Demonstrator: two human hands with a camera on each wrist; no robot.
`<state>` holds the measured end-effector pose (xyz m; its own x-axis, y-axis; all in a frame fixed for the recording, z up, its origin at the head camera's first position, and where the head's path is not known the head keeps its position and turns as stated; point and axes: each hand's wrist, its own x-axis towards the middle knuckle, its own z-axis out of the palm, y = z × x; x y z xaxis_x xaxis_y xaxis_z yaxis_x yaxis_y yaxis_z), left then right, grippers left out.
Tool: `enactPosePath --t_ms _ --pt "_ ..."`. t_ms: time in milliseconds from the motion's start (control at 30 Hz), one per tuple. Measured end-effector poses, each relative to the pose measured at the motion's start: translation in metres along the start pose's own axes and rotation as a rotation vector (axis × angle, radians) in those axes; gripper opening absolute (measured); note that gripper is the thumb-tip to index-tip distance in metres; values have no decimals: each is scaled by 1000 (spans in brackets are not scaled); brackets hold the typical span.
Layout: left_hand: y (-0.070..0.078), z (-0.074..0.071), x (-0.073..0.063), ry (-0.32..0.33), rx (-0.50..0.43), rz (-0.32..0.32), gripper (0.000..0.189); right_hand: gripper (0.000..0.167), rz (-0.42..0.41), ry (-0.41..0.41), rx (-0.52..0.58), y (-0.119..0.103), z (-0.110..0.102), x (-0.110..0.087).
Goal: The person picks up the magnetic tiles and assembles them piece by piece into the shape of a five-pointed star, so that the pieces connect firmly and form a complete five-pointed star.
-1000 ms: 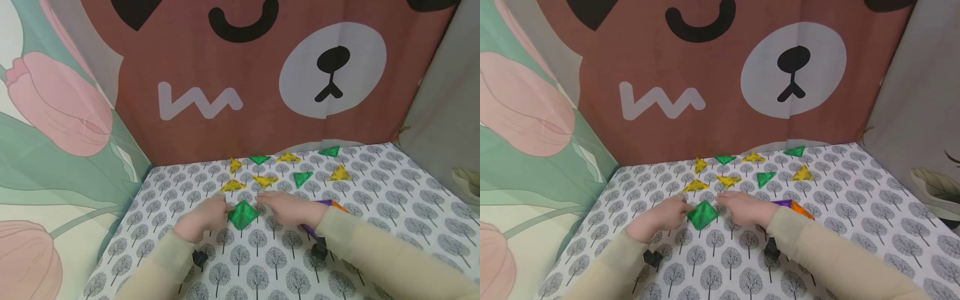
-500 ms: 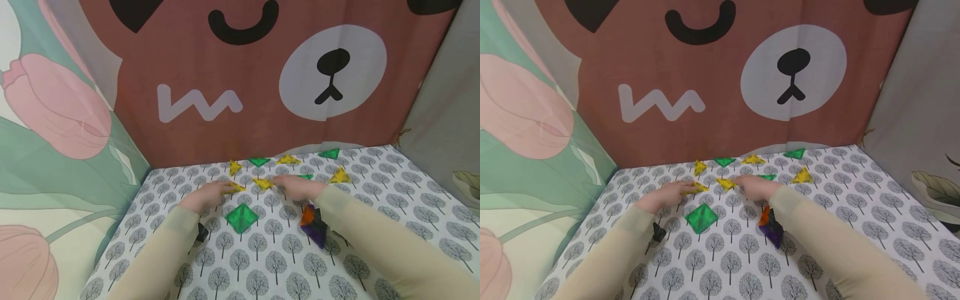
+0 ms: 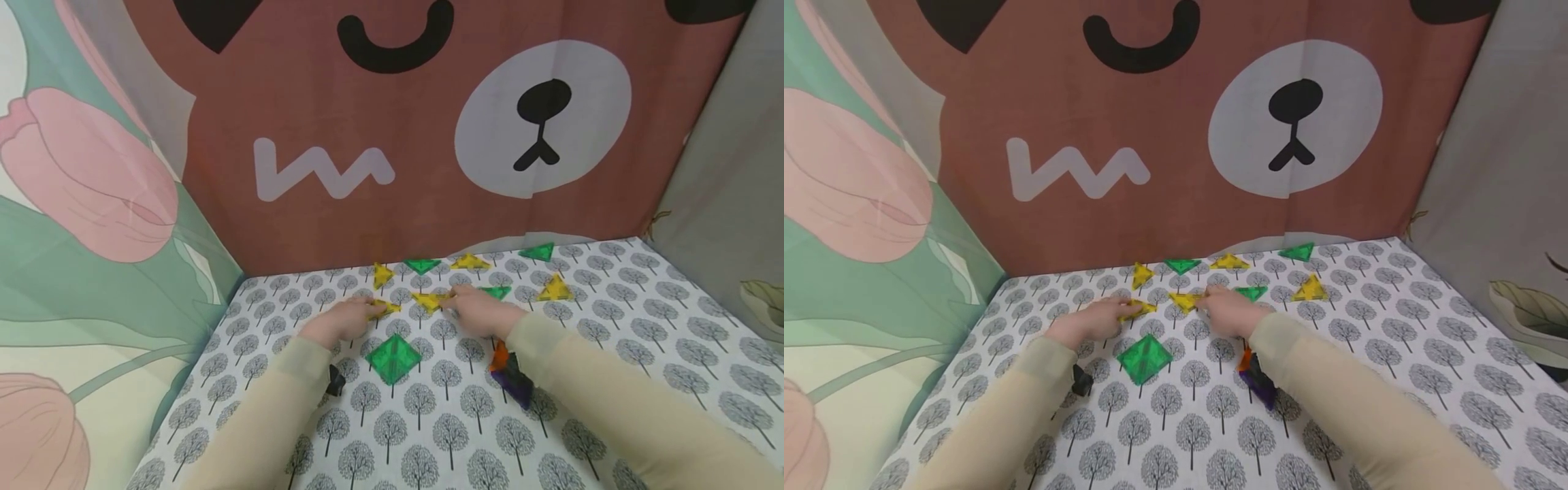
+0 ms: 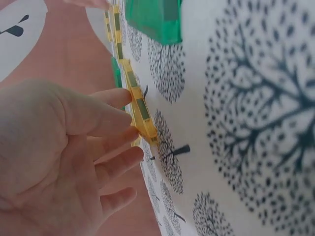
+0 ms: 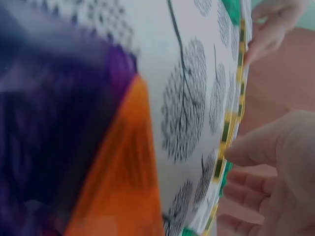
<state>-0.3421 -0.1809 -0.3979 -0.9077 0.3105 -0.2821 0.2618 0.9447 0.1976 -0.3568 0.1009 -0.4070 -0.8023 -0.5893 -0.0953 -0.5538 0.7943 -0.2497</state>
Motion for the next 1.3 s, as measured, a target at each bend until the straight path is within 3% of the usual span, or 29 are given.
enactPosePath --t_ms 133,267,433,667,967,1300 --pt "3 3 -2 25 15 -31 60 56 49 52 -6 -14 5 6" --pt "9 6 -1 50 40 -41 61 62 132 32 28 -27 9 13" --pt "18 8 0 71 49 -33 52 59 168 2 8 -33 14 18" --pt "26 10 2 97 93 -60 57 49 123 5 -16 -34 16 20" --pt "29 10 3 96 47 -65 59 51 50 -48 48 -34 15 19" --pt "33 10 7 98 19 -93 62 50 -93 -23 74 -40 18 22"
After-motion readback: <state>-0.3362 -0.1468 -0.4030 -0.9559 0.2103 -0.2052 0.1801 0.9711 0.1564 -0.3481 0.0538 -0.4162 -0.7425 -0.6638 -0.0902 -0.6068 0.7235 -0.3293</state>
